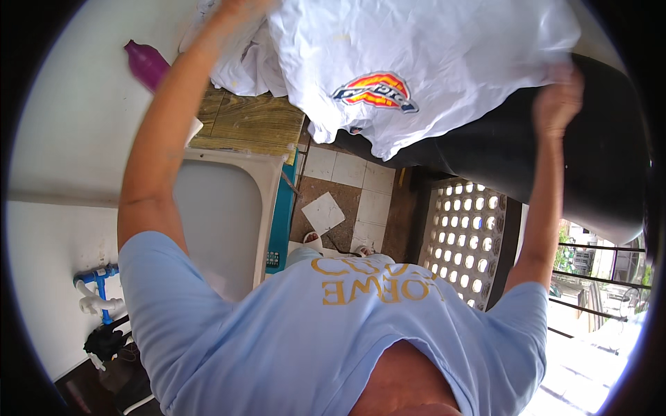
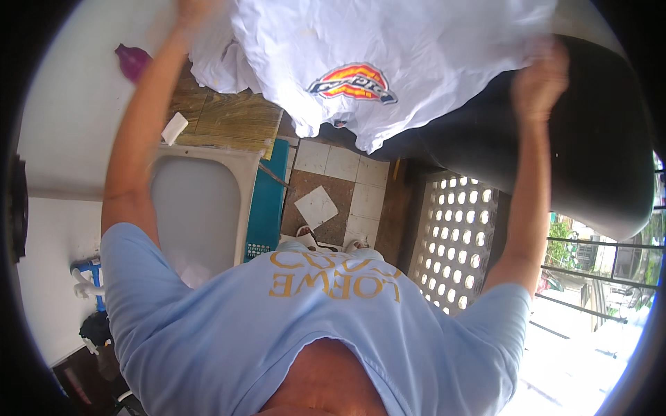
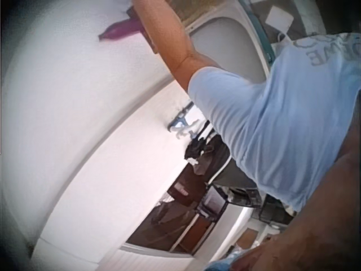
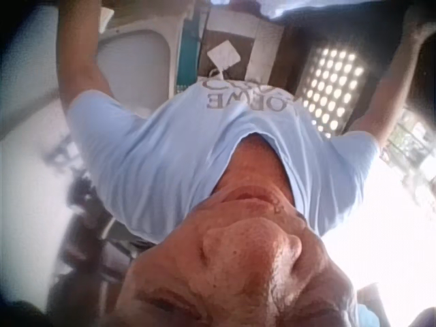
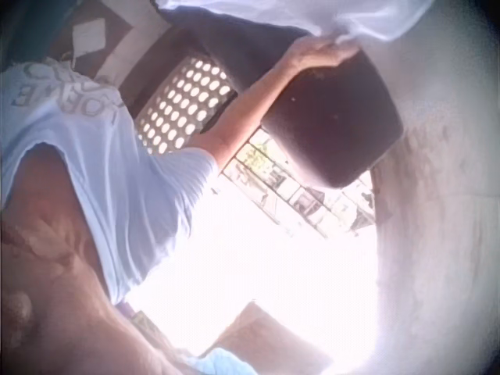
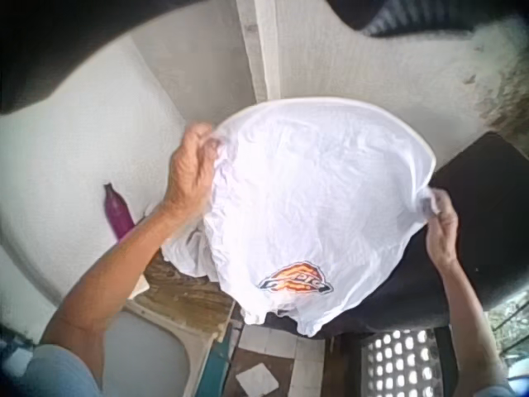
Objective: The person washes white shirts by hand in a sink filled with soapy water, rubbing the fabric together, applying liquid from a purple bottle to stains, and placing the washed items into a washing machine.
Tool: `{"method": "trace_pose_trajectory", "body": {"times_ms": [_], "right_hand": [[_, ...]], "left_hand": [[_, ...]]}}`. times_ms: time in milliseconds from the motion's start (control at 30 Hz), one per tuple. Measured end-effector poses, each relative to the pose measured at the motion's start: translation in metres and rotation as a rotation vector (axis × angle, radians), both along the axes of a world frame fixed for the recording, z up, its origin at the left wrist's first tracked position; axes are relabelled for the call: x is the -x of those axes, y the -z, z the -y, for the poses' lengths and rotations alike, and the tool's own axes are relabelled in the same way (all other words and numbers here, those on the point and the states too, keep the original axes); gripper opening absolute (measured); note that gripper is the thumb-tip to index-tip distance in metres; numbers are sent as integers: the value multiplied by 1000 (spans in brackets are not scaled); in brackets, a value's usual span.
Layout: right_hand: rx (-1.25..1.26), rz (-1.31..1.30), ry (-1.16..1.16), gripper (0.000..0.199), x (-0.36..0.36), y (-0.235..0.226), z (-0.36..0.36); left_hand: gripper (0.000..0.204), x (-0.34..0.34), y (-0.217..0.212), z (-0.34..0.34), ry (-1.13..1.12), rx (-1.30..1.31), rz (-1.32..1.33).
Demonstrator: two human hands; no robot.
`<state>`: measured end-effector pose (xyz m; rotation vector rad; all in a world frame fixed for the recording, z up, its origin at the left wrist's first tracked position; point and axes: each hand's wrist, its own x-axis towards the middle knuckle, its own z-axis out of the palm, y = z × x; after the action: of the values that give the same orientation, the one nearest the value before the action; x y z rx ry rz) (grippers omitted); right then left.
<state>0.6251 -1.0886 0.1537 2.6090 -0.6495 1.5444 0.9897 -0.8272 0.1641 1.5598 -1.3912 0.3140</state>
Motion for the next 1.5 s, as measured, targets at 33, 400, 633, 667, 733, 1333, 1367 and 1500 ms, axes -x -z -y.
{"method": "trace_pose_trajectory", "body": {"times_ms": [33,400,633,667,733,1333,1367,1500], "right_hand": [[181,-572,-25,25,-3,56,4],[-936,24,-384,26,-27,29,46],[-534,-365,-867,83,-99,36,-81],[-645,-505,-1017,87,-109,35,-100],[-891,-507,-1049,65,-116,51,-105],[-894,-947,-1117,36,-154,46,-87],[-864,-901,-1108,33,-154,44,-88],[-1127,-663,-1141,29,-152,51,-72]], "left_hand": [[15,-29,53,2,158,-317,51],[16,-16,50,4,525,-389,-517],[24,70,2,-9,526,-377,-490],[23,74,-1,-12,550,-395,-518],[25,78,-4,-15,512,-411,-509],[46,19,87,-107,149,-247,-758],[48,13,88,-110,123,-241,-729],[56,42,76,-99,126,-285,-880]]}}
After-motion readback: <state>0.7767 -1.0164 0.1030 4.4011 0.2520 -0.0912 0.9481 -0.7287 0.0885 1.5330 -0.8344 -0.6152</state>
